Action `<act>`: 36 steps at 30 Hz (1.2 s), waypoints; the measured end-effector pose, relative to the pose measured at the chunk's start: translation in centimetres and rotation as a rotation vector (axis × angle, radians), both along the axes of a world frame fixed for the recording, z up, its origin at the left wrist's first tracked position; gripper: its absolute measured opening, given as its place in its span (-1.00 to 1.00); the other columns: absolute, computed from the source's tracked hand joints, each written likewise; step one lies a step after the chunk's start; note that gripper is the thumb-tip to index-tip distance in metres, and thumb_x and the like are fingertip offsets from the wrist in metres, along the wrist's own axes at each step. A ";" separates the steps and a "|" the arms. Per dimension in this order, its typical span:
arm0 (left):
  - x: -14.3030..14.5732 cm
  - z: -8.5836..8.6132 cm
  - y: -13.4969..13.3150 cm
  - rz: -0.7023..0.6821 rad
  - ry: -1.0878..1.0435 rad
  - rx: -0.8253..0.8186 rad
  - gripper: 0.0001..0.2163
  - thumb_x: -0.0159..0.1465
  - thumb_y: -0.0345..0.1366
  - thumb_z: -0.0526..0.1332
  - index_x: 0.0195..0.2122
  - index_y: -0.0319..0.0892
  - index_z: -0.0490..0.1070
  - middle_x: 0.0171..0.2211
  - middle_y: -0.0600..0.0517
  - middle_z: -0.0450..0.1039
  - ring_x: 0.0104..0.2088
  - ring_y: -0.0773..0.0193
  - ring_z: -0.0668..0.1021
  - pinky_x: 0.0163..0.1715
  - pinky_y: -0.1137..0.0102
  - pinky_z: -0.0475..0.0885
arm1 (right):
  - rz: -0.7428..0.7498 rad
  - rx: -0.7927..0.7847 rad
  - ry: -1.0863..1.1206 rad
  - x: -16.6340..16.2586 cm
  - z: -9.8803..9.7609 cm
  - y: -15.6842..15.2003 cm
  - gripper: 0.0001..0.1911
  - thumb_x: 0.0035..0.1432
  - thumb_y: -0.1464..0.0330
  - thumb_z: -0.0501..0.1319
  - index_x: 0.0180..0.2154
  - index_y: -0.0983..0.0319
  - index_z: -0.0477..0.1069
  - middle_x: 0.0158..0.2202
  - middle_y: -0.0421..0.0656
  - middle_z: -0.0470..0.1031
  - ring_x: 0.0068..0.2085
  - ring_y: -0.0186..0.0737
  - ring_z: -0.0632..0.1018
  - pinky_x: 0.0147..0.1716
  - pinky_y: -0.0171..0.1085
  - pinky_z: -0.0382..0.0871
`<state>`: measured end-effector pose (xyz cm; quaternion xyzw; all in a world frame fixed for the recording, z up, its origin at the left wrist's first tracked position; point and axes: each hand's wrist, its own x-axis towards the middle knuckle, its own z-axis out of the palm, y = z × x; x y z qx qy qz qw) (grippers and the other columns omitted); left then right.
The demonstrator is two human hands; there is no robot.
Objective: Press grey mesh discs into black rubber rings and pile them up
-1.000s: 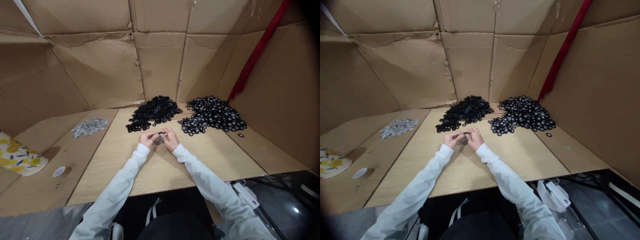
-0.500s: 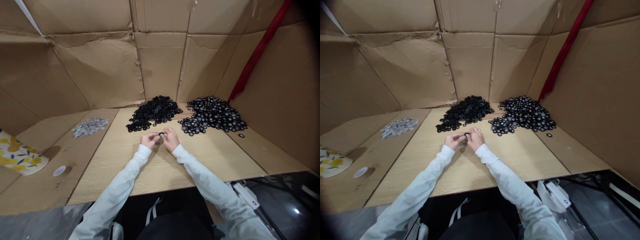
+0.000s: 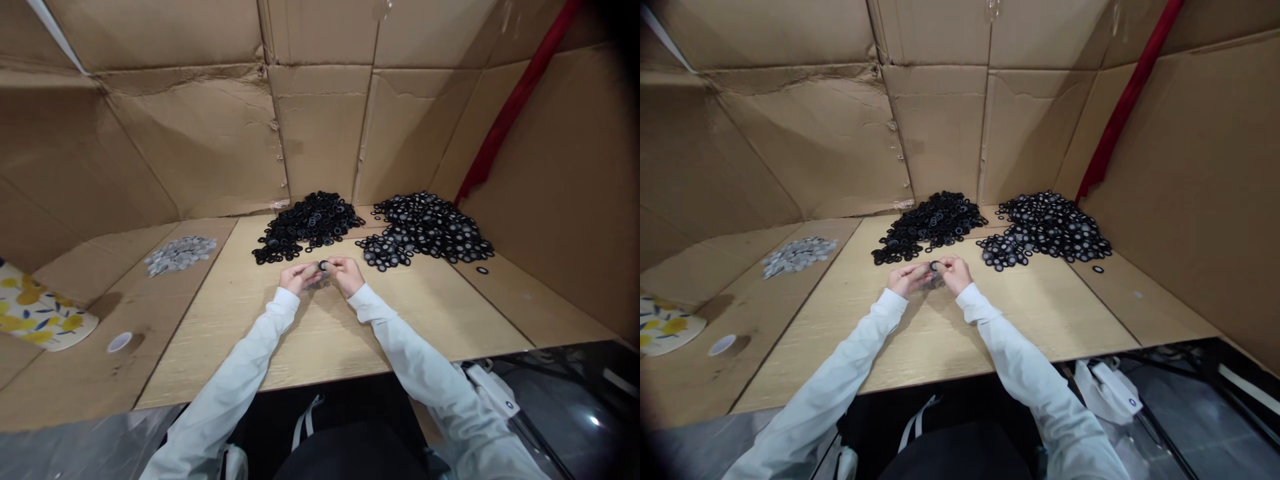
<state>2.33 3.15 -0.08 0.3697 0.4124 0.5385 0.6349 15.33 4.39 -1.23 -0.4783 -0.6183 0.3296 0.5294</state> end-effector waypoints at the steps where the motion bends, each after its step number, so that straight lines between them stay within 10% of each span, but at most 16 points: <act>1: 0.0 0.1 -0.1 -0.003 0.002 0.001 -0.76 -0.25 -0.43 0.35 -0.48 -0.34 0.45 -0.49 -0.08 0.48 -0.45 0.25 0.52 -0.21 0.26 0.38 | -0.014 0.007 -0.007 0.0 0.0 0.0 -0.84 -0.17 0.32 0.12 -0.63 0.28 0.35 -0.49 -0.16 0.40 -0.36 -0.27 0.39 -0.32 -0.30 0.25; 13: -0.1 -0.1 -0.2 0.051 0.049 0.024 -0.68 -0.39 -0.36 0.39 -0.54 -0.34 0.45 -0.61 -0.01 0.46 -0.60 0.36 0.46 -0.37 0.34 0.40 | -0.132 0.172 -0.248 -0.4 0.1 -0.8 -0.91 -0.18 0.38 0.16 -0.57 0.27 0.39 -0.42 -0.12 0.40 -0.33 -0.26 0.40 -0.28 -0.26 0.27; 22: 0.1 0.0 -0.1 0.149 -0.003 0.015 -0.74 -0.32 -0.40 0.36 -0.54 -0.32 0.43 -0.63 0.03 0.43 -0.64 0.43 0.43 -0.49 0.45 0.38 | 0.218 -0.104 0.331 -0.9 0.0 -0.7 -0.84 -0.31 0.39 0.24 -0.51 0.24 0.43 -0.36 -0.17 0.43 -0.33 -0.29 0.43 -0.27 -0.27 0.28; 28: 0.6 -0.1 -0.3 0.040 0.031 -0.064 -0.77 -0.28 -0.42 0.34 -0.53 -0.30 0.41 -0.65 0.02 0.43 -0.65 0.38 0.44 -0.50 0.41 0.39 | 0.167 -0.168 0.430 -1.1 -0.9 -0.1 -0.86 -0.26 0.34 0.22 -0.53 0.25 0.43 -0.43 -0.18 0.43 -0.39 -0.32 0.42 -0.36 -0.30 0.29; 36: -0.3 -0.4 0.1 0.107 0.281 0.295 -0.77 -0.19 -0.36 0.30 -0.44 -0.26 0.46 -0.38 -0.07 0.49 -0.36 0.23 0.50 -0.23 0.31 0.35 | 0.012 0.003 0.124 -1.0 -0.9 -0.2 -0.86 -0.19 0.31 0.16 -0.57 0.28 0.38 -0.45 -0.17 0.38 -0.41 -0.32 0.38 -0.39 -0.32 0.27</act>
